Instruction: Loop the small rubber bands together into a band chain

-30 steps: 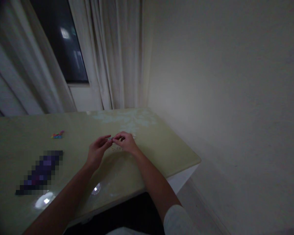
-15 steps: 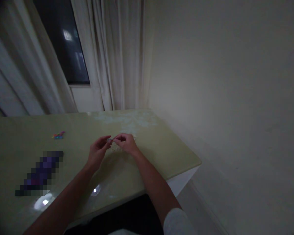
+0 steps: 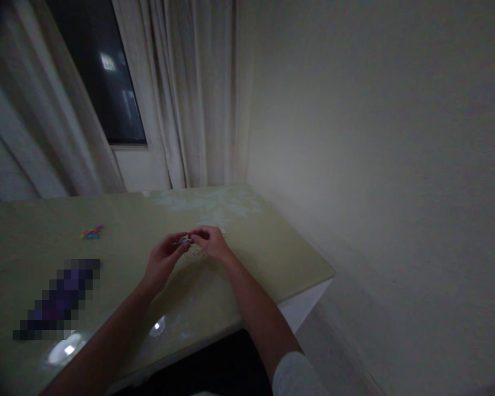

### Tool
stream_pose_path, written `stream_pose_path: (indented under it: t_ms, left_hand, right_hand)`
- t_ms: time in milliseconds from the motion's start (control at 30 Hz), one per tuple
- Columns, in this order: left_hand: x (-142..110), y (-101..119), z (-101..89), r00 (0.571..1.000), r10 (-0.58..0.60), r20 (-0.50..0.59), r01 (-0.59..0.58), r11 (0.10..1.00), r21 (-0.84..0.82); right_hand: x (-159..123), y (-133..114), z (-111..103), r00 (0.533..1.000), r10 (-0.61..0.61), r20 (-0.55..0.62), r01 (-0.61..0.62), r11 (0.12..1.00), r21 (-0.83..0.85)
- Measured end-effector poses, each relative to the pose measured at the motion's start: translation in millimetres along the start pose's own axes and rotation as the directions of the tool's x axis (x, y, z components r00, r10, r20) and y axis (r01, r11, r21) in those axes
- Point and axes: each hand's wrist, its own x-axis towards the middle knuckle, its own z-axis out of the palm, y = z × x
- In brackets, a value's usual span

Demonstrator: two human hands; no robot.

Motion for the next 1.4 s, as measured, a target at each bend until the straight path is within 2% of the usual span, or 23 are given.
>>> stream_pose_path:
  t_ms: [133,300,467,667,800,900,1133,1400]
  left_hand:
    - [1.3,-3.5,-2.3,0.998,-0.026,-0.052,0.026,1.0,-0.005]
    - [2.9,-2.2,-6.8,0.991,-0.047,-0.126,0.04,0.998,-0.056]
    - [5.2,-1.0,-11.7,0.973,-0.055,-0.226,0.037,0.996,-0.081]
    - [7.1,-0.6,-14.2,0.965,-0.052,-0.257,0.031,0.996,-0.086]
    - [7.2,3.2,-14.5,0.968,-0.052,-0.244,0.045,0.998,-0.036]
    - [6.3,5.2,-12.4,0.975,-0.036,-0.219,0.039,0.999,0.006]
    - [2.2,5.7,-5.2,1.0,0.011,-0.022,-0.009,0.997,0.077]
    - [4.4,-3.7,-7.0,0.995,0.067,0.08,-0.08,0.984,0.161]
  right_hand:
    - [-1.0,-2.6,-18.9,1.0,0.019,-0.004,-0.02,0.984,-0.174]
    - [-10.9,-0.7,-37.7,0.988,0.099,0.118,-0.052,0.936,-0.348]
    - [-16.3,4.9,-34.0,0.966,0.177,0.19,-0.082,0.902,-0.425]
    - [-18.5,7.1,-23.8,0.965,0.18,0.19,-0.061,0.861,-0.506]
    - [-18.4,5.8,-20.8,0.979,0.146,0.139,-0.055,0.856,-0.514]
    - [-16.2,1.4,-16.7,0.993,0.081,0.09,-0.031,0.888,-0.458]
    - [-13.3,-7.1,-2.4,0.992,-0.041,0.119,0.063,0.979,-0.193]
    - [-14.4,-2.4,-1.2,0.991,-0.107,0.078,0.116,0.985,-0.131]
